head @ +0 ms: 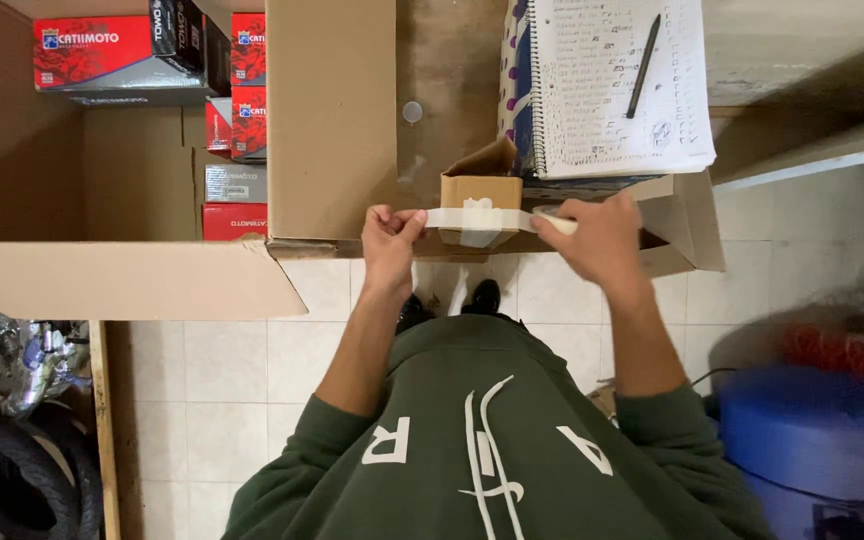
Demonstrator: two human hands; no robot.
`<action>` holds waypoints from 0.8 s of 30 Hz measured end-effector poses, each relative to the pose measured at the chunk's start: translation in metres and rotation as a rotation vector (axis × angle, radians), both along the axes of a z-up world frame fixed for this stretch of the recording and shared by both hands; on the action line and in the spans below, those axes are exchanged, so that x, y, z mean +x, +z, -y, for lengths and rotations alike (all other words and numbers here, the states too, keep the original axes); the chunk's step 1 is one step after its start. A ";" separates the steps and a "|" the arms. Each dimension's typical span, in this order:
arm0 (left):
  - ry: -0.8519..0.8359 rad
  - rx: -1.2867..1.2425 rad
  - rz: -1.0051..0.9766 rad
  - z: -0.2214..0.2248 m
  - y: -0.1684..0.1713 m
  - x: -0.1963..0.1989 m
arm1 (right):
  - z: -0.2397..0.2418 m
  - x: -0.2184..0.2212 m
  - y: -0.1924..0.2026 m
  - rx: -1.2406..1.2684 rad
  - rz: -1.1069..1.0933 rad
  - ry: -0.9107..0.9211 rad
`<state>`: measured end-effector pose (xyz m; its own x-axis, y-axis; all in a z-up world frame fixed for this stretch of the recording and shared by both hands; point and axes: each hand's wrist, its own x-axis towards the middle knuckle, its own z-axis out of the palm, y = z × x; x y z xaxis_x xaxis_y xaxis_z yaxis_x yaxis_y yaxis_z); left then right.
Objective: The person packs items into small cardboard boxes, uses a roll of tape to seal them, and writes on a notebook.
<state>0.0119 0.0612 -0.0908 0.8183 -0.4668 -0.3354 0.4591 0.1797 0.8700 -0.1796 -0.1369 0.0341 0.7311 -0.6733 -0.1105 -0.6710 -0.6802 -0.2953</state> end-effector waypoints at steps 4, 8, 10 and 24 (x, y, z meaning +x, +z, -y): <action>0.016 0.081 0.024 0.006 0.004 -0.014 | -0.007 0.000 -0.016 -0.006 0.104 0.041; 0.057 0.087 0.057 0.012 0.015 -0.026 | -0.006 0.005 -0.028 0.026 0.037 0.051; 0.069 0.100 0.064 0.014 0.023 -0.029 | -0.007 0.006 -0.032 0.049 0.034 0.048; 0.018 0.253 -0.184 0.022 0.036 -0.045 | -0.009 0.007 -0.024 0.128 0.074 0.053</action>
<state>-0.0334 0.0393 -0.0547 0.7402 -0.3356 -0.5826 0.6121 -0.0222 0.7905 -0.1728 -0.1275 0.0096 0.7743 -0.6177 -0.1373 -0.6087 -0.6677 -0.4287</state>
